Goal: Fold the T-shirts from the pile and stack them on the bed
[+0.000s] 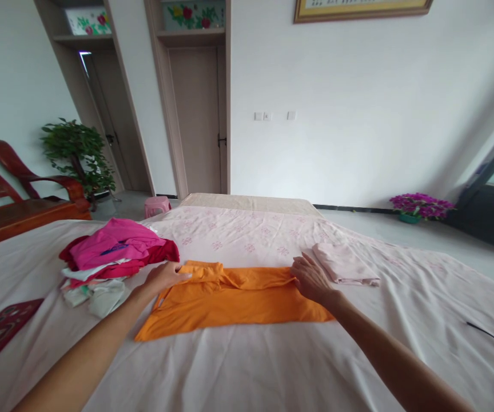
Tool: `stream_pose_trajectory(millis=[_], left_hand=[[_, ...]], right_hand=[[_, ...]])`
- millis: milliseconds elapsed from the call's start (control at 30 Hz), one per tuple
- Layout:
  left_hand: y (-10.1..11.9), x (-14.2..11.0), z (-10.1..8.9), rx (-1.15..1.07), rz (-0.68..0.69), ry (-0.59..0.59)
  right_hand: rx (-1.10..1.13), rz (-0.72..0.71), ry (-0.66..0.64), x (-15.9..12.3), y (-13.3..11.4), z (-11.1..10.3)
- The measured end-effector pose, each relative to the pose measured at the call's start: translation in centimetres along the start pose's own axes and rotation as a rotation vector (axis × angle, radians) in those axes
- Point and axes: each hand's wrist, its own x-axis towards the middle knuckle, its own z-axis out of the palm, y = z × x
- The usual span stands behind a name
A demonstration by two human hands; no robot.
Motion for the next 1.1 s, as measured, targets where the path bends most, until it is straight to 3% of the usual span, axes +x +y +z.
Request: stream_pose_trajectory(millis=[100, 200, 300, 433, 633, 800, 933, 1000, 1100], left_hand=[[1.0, 0.2, 0.6, -0.056, 0.047, 0.041], [0.5, -1.0, 0.6, -0.174, 0.135, 0.034], [-0.9, -2.8, 0.1, -0.217, 0.167, -0.082], [-1.9, -4.8, -0.1, -0.044, 0.158, -0.216], [-0.5, -5.4, 1.3, -0.019, 0.137, -0.072], [-1.0, -6.4, 0.8, -0.196, 0.315, -0.123], [-2.9, -7.4, -0.2, -0.144, 0.265, -0.189], [-3.0, -7.7, -0.2, -0.112, 0.249, -0.134], [-1.4, -8.4, 0.3, -0.032, 0.307, -0.083]], right_hand=[[-0.022, 0.009, -0.002, -0.2, 0.2, -0.5], [-0.061, 0.005, 0.016, -1.5, 0.7, -0.6], [-0.061, 0.018, 0.03, -2.9, 1.1, -0.2], [-0.024, 0.008, 0.03, -3.5, 1.3, 0.7], [0.019, 0.069, -0.085, -2.8, 1.2, 1.7], [0.017, 0.083, -0.045, -3.7, 1.4, 0.8], [0.063, 0.089, -0.048, -4.8, 1.7, 0.6], [0.082, 0.12, -0.042, -5.1, 1.7, 0.7], [0.101, 0.153, -0.024, -5.1, 1.5, 1.1]])
